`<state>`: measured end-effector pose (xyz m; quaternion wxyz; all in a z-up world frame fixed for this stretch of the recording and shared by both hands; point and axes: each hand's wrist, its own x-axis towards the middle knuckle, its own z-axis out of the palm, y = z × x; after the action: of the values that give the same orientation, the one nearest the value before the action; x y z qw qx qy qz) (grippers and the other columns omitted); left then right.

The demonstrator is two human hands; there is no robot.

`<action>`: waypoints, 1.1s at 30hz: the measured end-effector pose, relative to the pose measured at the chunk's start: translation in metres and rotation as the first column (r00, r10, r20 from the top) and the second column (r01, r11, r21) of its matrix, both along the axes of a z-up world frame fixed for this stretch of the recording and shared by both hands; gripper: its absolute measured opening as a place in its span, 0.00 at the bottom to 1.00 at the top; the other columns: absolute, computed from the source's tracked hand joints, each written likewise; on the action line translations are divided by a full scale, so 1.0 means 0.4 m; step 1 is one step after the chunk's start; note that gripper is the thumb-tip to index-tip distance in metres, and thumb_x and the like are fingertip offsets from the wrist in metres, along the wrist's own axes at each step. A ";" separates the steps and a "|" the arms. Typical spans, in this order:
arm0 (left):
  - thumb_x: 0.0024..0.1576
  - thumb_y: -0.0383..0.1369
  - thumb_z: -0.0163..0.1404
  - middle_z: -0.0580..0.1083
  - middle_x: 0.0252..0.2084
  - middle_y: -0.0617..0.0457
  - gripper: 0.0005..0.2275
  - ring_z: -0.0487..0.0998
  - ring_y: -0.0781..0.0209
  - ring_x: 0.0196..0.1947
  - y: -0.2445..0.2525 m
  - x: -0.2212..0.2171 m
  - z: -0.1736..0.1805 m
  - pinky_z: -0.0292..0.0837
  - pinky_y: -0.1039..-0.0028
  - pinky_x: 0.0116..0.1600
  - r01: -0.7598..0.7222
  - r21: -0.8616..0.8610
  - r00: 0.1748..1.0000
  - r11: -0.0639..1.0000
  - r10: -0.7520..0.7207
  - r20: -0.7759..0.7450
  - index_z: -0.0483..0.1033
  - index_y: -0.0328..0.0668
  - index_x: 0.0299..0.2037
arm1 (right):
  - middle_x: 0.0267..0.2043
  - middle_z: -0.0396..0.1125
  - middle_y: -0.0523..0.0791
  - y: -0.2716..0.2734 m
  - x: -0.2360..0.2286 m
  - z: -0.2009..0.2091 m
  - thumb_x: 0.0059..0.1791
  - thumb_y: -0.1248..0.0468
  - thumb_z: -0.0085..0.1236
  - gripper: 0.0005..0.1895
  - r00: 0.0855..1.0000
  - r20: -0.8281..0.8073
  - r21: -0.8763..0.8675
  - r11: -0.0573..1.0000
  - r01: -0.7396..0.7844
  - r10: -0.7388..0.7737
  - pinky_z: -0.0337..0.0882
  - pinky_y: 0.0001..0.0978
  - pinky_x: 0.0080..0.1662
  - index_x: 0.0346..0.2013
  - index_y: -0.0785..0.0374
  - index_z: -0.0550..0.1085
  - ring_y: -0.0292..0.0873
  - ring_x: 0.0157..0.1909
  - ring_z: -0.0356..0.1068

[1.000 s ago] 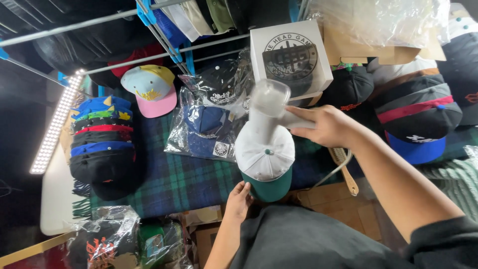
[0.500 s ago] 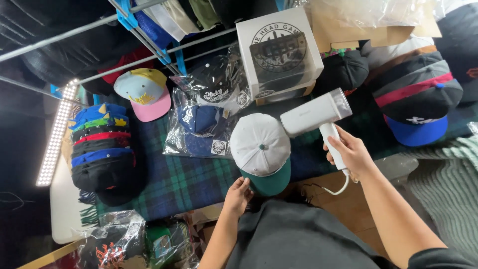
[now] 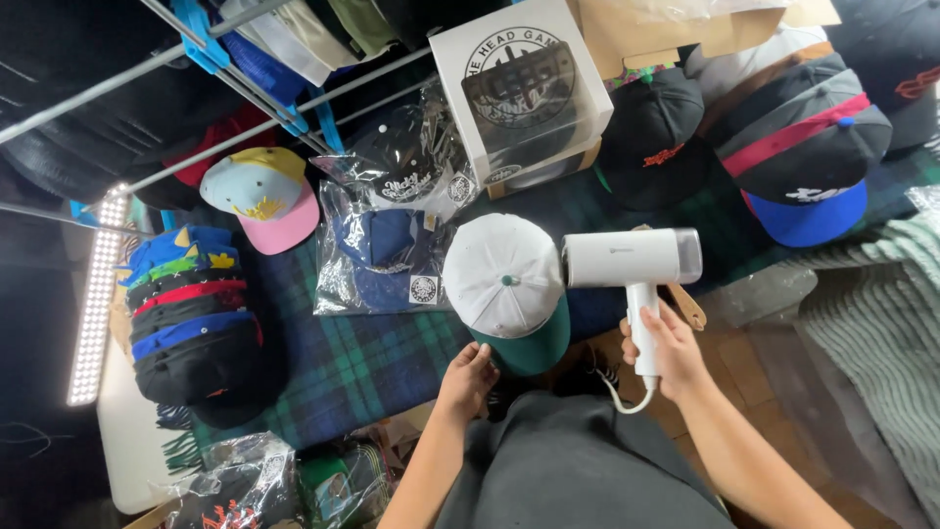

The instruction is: Cleaning and steaming baseball caps using a handheld steamer and a brush to restore their shape.

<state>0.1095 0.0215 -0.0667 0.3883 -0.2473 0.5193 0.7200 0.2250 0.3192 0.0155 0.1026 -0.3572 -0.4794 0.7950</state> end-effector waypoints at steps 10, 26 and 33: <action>0.63 0.32 0.54 0.68 0.28 0.59 0.04 0.74 0.65 0.31 -0.026 -0.033 -0.030 0.76 0.69 0.48 0.129 0.003 0.992 0.992 -0.129 -0.018 0.76 0.42 0.38 | 0.29 0.64 0.56 -0.107 0.047 -0.054 0.58 0.59 0.45 0.25 0.992 0.077 -0.015 0.995 0.100 -0.099 0.72 0.47 0.27 0.69 0.67 0.60 0.49 0.22 0.66; 0.61 0.34 0.57 0.67 0.27 0.58 0.08 0.75 0.65 0.31 -0.057 -0.072 -0.054 0.80 0.69 0.48 0.293 0.025 0.956 0.956 -0.293 -0.010 0.73 0.41 0.33 | 0.33 0.69 0.57 -0.286 0.081 -0.055 0.52 0.71 0.48 0.14 0.997 -0.065 -0.093 0.995 0.027 -0.033 0.76 0.61 0.39 0.52 0.69 0.62 0.59 0.33 0.74; 0.63 0.36 0.56 0.68 0.29 0.57 0.08 0.75 0.64 0.35 -0.063 -0.063 -0.084 0.78 0.66 0.53 0.284 0.037 0.959 0.958 -0.284 -0.007 0.75 0.43 0.34 | 0.48 0.77 0.45 -0.384 0.119 -0.185 0.50 0.62 0.64 0.10 0.903 0.127 0.431 0.798 -0.422 0.410 0.75 0.39 0.56 0.45 0.60 0.79 0.40 0.52 0.75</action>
<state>0.0842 -0.0038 -0.1005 0.4918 -0.1623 0.5361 0.6666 0.2727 0.1657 -0.0585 -0.0014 -0.2206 -0.7173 0.6609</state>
